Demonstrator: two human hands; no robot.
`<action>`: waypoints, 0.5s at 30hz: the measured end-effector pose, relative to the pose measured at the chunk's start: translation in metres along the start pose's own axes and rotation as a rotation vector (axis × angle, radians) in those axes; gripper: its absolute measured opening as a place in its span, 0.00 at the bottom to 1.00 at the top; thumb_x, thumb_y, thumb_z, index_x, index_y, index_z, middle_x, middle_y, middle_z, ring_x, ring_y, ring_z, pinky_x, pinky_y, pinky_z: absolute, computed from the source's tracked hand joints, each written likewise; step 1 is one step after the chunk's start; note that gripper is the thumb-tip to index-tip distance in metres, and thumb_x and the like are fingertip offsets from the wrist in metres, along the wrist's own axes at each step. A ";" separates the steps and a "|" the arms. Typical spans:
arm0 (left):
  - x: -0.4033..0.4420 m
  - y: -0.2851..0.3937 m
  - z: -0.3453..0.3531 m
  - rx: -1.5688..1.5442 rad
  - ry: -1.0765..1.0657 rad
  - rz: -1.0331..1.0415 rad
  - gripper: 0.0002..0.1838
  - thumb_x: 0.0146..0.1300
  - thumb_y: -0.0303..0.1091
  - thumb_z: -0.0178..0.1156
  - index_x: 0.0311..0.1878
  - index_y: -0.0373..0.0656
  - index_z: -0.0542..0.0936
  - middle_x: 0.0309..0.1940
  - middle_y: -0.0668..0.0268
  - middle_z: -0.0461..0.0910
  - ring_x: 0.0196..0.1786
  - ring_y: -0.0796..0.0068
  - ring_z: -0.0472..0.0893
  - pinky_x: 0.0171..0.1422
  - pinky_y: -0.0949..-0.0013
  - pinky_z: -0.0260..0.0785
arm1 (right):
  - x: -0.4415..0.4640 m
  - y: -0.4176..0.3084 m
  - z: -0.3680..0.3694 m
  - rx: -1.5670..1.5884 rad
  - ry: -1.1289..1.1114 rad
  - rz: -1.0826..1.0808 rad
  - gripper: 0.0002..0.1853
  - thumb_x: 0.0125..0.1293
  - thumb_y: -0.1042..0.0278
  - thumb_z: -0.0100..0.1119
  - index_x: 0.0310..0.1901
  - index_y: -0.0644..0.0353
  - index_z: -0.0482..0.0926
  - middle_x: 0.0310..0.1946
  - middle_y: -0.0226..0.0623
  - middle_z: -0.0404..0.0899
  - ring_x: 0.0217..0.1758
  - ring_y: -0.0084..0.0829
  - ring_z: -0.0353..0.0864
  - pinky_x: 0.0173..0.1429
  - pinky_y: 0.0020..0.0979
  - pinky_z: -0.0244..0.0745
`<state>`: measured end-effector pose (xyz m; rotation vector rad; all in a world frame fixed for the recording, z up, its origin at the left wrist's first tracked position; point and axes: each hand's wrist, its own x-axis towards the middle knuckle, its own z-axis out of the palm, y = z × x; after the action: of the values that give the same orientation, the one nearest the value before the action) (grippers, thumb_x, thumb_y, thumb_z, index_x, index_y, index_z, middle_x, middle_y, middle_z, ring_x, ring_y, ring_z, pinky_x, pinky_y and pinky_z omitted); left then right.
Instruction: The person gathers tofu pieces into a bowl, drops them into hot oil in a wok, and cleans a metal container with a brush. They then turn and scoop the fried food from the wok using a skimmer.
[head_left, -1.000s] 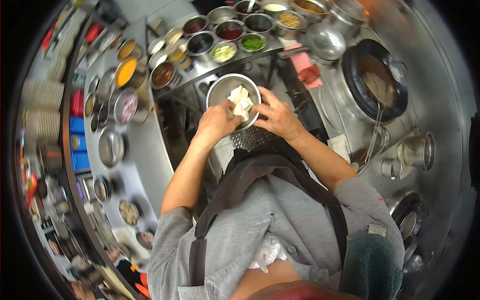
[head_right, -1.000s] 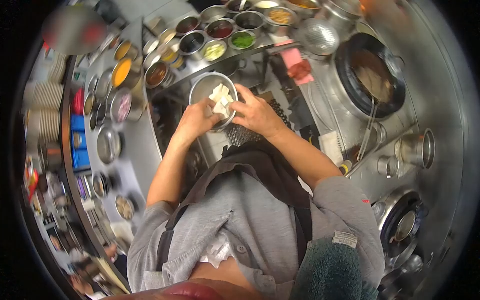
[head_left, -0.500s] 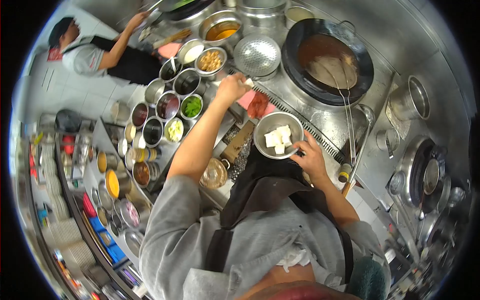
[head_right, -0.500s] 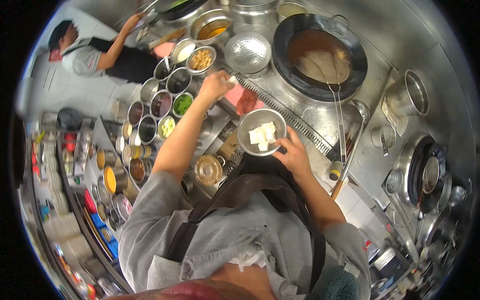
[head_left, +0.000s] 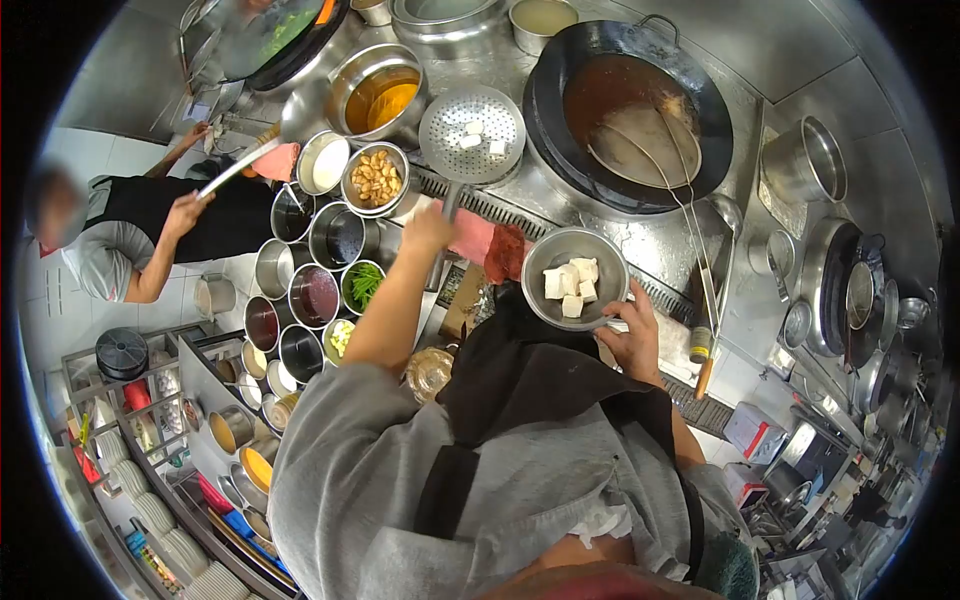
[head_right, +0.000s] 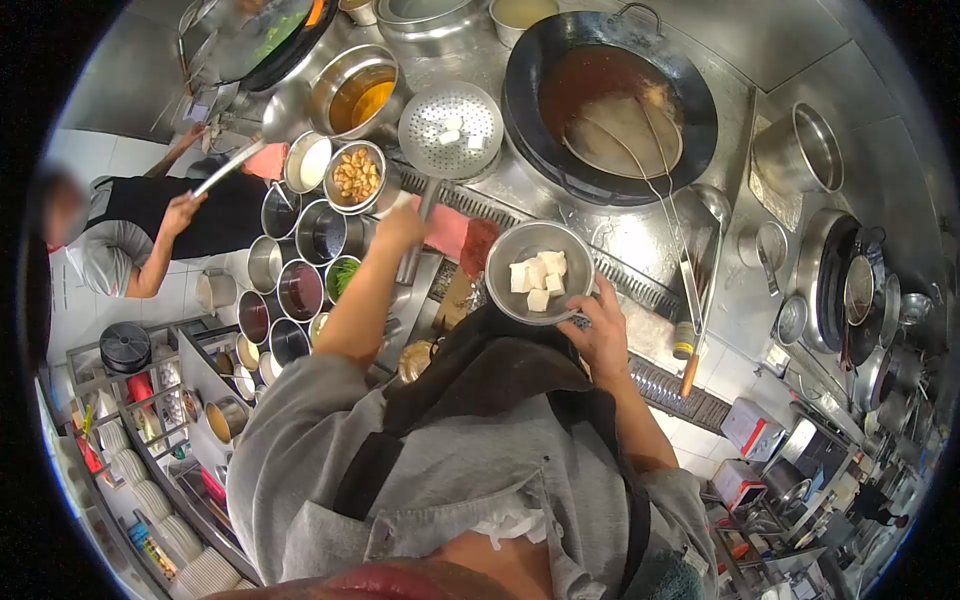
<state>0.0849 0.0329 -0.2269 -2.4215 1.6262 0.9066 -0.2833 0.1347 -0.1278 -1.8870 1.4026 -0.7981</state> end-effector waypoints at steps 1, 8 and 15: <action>-0.024 -0.011 0.013 0.046 -0.039 -0.057 0.33 0.50 0.40 0.59 0.60 0.37 0.63 0.49 0.43 0.75 0.54 0.45 0.75 0.61 0.53 0.66 | -0.001 0.001 0.004 0.023 0.001 0.030 0.18 0.40 0.76 0.73 0.35 0.59 0.78 0.60 0.52 0.66 0.48 0.44 0.79 0.50 0.37 0.75; -0.052 -0.046 0.033 -0.080 -0.055 0.020 0.38 0.48 0.38 0.61 0.62 0.31 0.60 0.42 0.38 0.77 0.49 0.42 0.77 0.55 0.53 0.70 | 0.040 -0.001 0.014 -0.020 0.034 -0.148 0.17 0.40 0.76 0.72 0.34 0.60 0.78 0.59 0.52 0.66 0.49 0.44 0.79 0.50 0.36 0.76; -0.108 0.034 -0.057 -0.342 0.365 0.650 0.28 0.52 0.38 0.63 0.56 0.33 0.72 0.44 0.46 0.79 0.45 0.50 0.80 0.53 0.56 0.72 | 0.062 -0.009 0.027 0.007 0.045 -0.287 0.15 0.41 0.75 0.72 0.33 0.60 0.78 0.59 0.51 0.67 0.52 0.45 0.78 0.48 0.36 0.79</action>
<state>0.0514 0.0841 -0.1161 -2.3882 2.6905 0.9016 -0.2420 0.0805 -0.1318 -2.1047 1.1670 -0.9858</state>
